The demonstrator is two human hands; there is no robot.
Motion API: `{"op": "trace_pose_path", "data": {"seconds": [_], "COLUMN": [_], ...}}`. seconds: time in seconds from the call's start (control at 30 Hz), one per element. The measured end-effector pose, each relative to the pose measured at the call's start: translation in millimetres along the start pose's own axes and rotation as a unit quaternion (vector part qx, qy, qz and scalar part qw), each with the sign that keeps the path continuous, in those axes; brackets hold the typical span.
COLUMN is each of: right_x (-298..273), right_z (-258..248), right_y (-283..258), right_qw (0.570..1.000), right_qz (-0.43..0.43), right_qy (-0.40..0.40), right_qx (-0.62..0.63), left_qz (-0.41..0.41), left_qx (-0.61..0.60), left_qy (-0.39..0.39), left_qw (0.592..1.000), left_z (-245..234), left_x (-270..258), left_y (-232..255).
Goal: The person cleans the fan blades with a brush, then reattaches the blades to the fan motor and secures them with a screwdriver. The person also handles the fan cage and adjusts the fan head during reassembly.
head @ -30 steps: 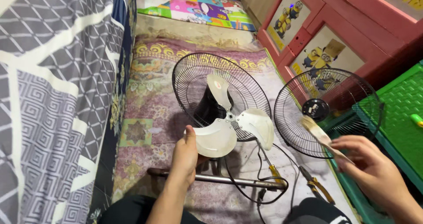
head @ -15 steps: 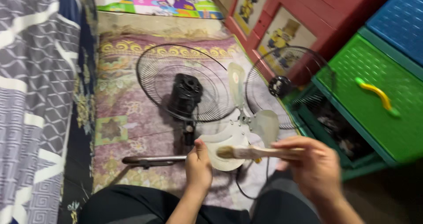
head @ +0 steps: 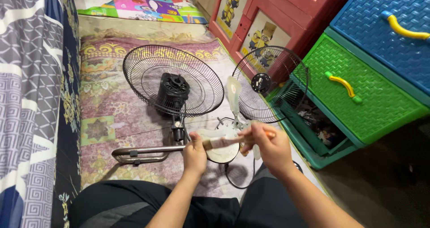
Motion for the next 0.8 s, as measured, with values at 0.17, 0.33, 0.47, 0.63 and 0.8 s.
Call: {"op": "trace_pose_path", "data": {"seconds": [0.17,0.33,0.47,0.63,0.8], "right_x": [18,19,27,22,26], "right_z": [-5,8,-4,-21,-33], "right_y": [-10,-5,-14,-9,-16], "right_qw": [0.988,0.998,0.982,0.999,0.988], "right_qz": [-0.103,-0.032,-0.053,0.002,0.025], "right_qy": [0.081,0.043,0.112,0.035,0.03], "right_qx": [-0.081,-0.02,-0.14,-0.032,-0.149], "left_qz": [-0.029,-0.027,-0.034,-0.039,-0.073], "left_qx": [0.005,0.018,0.032,0.042,0.024], "left_qy": [-0.031,-0.016,-0.013,0.003,0.019], "left_qw": [0.999,0.999,0.999,0.998,0.997], "left_z": [7,9,-1,-9,-17], "left_x": [3,2,4,1,0], "left_y": [-15,-13,5,29,38]}}
Point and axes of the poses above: each hand's wrist, its own x-axis towards the middle knuckle, its own z-axis out of the palm, y = z × x, the point moved 3 cm from there along x, towards the middle knuckle, and after that the axes turned 3 degrees about y, right-handed, at the moved point
